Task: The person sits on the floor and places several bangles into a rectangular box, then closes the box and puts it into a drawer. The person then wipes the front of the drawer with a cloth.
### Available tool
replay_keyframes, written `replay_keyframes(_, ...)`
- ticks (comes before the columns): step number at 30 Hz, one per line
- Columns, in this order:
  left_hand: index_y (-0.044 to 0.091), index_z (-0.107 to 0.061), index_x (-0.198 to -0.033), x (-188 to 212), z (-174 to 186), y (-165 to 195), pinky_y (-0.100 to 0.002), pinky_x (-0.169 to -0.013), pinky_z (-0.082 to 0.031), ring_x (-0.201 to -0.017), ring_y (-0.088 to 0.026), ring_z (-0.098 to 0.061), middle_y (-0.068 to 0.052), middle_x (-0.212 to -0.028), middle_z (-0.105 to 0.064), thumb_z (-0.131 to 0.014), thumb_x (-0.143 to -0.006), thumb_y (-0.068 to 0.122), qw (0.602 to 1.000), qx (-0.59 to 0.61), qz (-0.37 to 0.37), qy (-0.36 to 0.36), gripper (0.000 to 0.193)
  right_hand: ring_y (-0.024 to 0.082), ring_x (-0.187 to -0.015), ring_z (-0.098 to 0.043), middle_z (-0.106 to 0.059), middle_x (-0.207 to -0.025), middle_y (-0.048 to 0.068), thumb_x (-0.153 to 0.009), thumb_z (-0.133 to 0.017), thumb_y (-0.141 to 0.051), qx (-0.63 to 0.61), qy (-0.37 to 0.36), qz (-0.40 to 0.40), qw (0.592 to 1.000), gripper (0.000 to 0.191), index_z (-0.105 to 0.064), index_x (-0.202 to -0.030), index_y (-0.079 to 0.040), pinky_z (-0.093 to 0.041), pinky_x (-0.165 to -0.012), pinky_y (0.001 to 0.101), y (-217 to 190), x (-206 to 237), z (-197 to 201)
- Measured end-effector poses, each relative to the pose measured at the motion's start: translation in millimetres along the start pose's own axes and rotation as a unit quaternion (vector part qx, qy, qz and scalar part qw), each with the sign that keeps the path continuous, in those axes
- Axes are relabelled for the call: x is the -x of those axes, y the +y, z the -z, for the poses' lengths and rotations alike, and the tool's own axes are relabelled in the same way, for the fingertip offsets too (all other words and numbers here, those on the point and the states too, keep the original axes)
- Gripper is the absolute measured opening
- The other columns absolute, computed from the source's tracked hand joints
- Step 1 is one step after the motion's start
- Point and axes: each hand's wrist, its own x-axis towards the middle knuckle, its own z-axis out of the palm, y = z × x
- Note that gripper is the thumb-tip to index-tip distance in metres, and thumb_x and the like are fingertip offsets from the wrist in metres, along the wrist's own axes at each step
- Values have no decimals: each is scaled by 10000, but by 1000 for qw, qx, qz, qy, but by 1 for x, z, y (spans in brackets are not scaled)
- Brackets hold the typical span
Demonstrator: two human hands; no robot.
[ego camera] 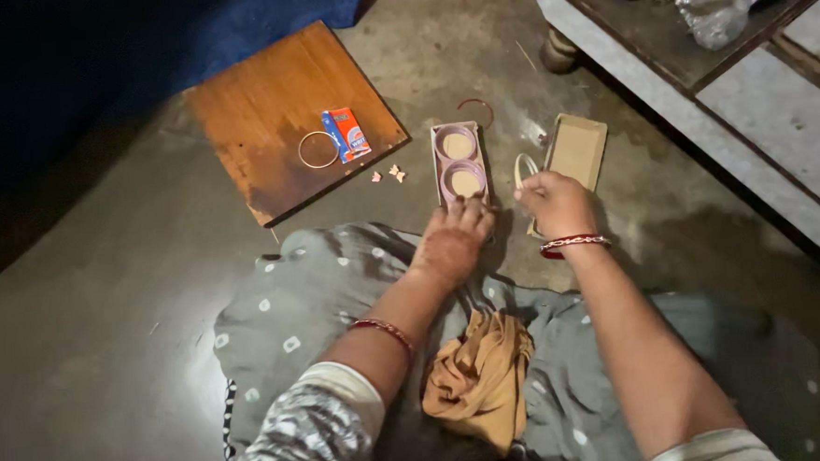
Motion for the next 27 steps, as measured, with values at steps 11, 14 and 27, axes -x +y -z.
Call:
replay_keyframes(11,136,-556,-1366,-21,-18,3,-481,-968,-499,-1347,-383,-477,-171,-1514,-432,-502,-941,213,990,54,30,-129,435,230,-777,-739,-773,-894,148,-853,-789,-203,63,-25,0,998,217,-769,-978,-27,-557,-746,364,15,-4,-16)
replay_keyframes(14,126,-562,-1337,-20,-25,1,-467,-959,-512,-1324,-372,-491,-169,-1471,-459,-520,-916,214,994,38,32,-96,432,268,-766,-740,-773,-854,126,-825,-795,-271,149,-40,-54,987,209,-805,-947,-101,-549,-766,386,17,-2,-21)
replay_keyframes(27,105,-597,-1325,-8,-16,8,-466,-972,-474,-1298,-317,-522,-163,-1434,-522,-527,-889,206,999,-3,49,19,453,335,-782,-721,-741,-835,119,-828,-762,-326,211,-37,11,977,173,-800,-909,-177,-553,-731,445,-41,6,-17)
